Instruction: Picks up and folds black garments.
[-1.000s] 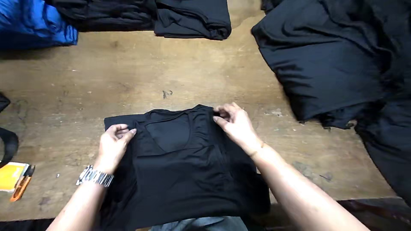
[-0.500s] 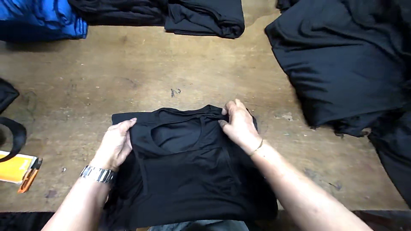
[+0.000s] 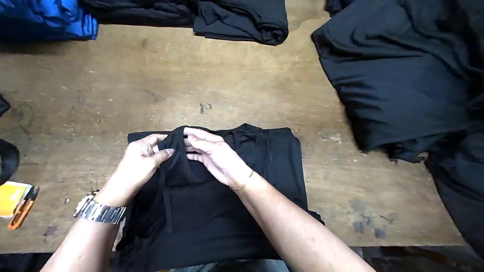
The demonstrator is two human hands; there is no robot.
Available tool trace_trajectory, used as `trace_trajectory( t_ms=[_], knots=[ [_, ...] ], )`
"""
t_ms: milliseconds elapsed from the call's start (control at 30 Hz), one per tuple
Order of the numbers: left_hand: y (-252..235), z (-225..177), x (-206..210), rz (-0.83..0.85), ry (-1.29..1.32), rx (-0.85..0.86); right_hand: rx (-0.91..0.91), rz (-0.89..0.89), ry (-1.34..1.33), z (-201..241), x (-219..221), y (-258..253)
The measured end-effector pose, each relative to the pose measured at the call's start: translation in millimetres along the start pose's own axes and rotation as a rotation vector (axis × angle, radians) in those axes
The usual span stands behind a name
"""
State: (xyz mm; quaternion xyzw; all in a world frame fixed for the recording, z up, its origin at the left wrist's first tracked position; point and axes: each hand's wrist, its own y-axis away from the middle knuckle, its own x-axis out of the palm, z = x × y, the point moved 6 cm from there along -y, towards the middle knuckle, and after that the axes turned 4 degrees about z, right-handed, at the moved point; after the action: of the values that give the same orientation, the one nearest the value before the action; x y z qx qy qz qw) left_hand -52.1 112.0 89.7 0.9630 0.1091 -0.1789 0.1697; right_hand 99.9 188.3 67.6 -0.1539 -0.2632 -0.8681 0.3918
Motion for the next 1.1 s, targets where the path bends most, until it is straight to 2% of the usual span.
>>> trace_trajectory(
  t_ms=[67,133,233,300,400,633,733,833,900,967,1033,1067,1100],
  knots=[
    [-14,7,-2,-0.028,-0.216,-0.015,-0.045,-0.087,0.455,14,-11,-3],
    [-26,15,-4,-0.046,-0.379,-0.055,-0.171,-0.187,0.93,33,-34,4],
    [-37,18,-6,-0.058,-0.574,-0.098,-0.27,-0.381,1.315,57,-83,24],
    [-40,13,-4,-0.07,-0.636,-0.077,-0.203,-0.422,1.42,61,-113,35],
    [-41,5,-2,-0.078,-0.588,0.02,-0.174,-0.388,1.505,55,-133,43],
    [-23,-10,-13,-0.088,-0.253,0.201,-0.554,-0.436,1.496,67,-129,62],
    [-8,-6,-6,-0.062,-0.125,0.254,-0.622,-0.395,1.473,65,-130,76],
    [12,-4,6,0.023,-0.045,0.29,-0.659,-0.302,1.246,65,-126,95],
    [30,-2,11,0.141,-0.004,0.307,-0.592,-0.144,1.052,65,-116,116],
    [51,12,18,0.334,-0.026,0.272,-0.42,0.081,1.105,48,-103,143],
    [71,37,24,0.536,-0.061,0.075,-0.121,0.336,1.286,11,-97,168],
    [76,46,24,0.595,-0.051,-0.027,0.007,0.452,1.331,-7,-95,177],
    [78,51,21,0.591,-0.047,-0.078,0.053,0.503,1.344,-18,-96,181]
  ],
)
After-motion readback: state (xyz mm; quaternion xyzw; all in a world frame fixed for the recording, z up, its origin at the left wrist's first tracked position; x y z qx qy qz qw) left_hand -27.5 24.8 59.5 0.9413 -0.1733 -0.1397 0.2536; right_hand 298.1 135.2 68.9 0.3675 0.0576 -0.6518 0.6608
